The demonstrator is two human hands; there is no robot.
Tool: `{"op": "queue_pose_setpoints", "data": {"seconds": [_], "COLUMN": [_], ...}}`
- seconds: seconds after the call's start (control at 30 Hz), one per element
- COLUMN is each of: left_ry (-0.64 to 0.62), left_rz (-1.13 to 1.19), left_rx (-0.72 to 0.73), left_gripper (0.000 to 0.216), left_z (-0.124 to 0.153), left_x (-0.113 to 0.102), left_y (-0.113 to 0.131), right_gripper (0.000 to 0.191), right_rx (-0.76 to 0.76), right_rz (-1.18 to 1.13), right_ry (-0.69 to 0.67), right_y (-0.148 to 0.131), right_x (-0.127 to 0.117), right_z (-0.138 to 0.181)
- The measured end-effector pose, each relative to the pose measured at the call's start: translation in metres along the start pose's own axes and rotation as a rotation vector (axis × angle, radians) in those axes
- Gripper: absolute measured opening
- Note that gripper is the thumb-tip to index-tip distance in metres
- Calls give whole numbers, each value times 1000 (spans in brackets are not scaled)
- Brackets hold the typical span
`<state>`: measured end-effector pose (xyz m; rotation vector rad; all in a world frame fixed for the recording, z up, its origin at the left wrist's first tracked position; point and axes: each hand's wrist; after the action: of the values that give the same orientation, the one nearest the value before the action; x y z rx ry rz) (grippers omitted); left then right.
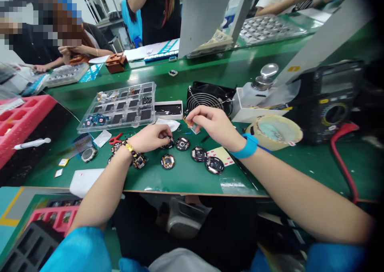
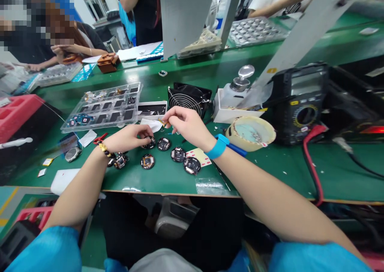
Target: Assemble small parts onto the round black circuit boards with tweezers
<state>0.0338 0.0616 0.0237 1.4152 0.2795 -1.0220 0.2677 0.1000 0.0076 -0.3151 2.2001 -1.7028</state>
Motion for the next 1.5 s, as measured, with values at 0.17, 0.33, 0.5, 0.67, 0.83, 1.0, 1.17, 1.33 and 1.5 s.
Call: {"op": "queue_pose_setpoints", "data": {"seconds": [0.17, 0.33, 0.5, 0.67, 0.83, 1.0, 1.17, 1.33, 1.5], "left_ry": [11, 106, 141, 320, 373, 498, 799, 973, 959], "left_rz": [-131, 43, 449, 468, 499, 509, 428, 0, -90], "left_rx": [5, 106, 174, 214, 235, 262, 232, -129, -304], "left_gripper": [25, 31, 42, 30, 29, 28, 28, 19, 11], "left_z": [1, 3, -2, -8, -10, -10, -6, -17, -41], "left_x": [-1, -9, 3, 16, 14, 16, -17, -98, -145], "left_y": [-2, 2, 11, 11, 7, 4, -4, -30, -56], "right_gripper": [17, 30, 35, 44, 52, 58, 64, 59, 46], "right_rx": [1, 22, 33, 89, 116, 95, 96, 58, 42], "right_rz": [38, -10, -46, -73, -44, -20, -28, 9, 48], "right_ry": [-47, -83, -66, -84, -109, -107, -93, -160, -214], "right_y": [3, 5, 6, 2, 3, 12, 13, 10, 11], "right_x": [2, 5, 8, 7, 7, 6, 4, 7, 8], "right_z": [-1, 0, 2, 2, 0, -4, -7, -5, -4]}}
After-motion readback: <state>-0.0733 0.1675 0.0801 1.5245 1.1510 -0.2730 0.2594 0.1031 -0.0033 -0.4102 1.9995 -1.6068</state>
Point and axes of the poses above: each hand's wrist, its own z-axis away from the middle knuckle, its own x-axis out of the palm, y = z × x, and after that the axes turned 1 degree about z, right-handed
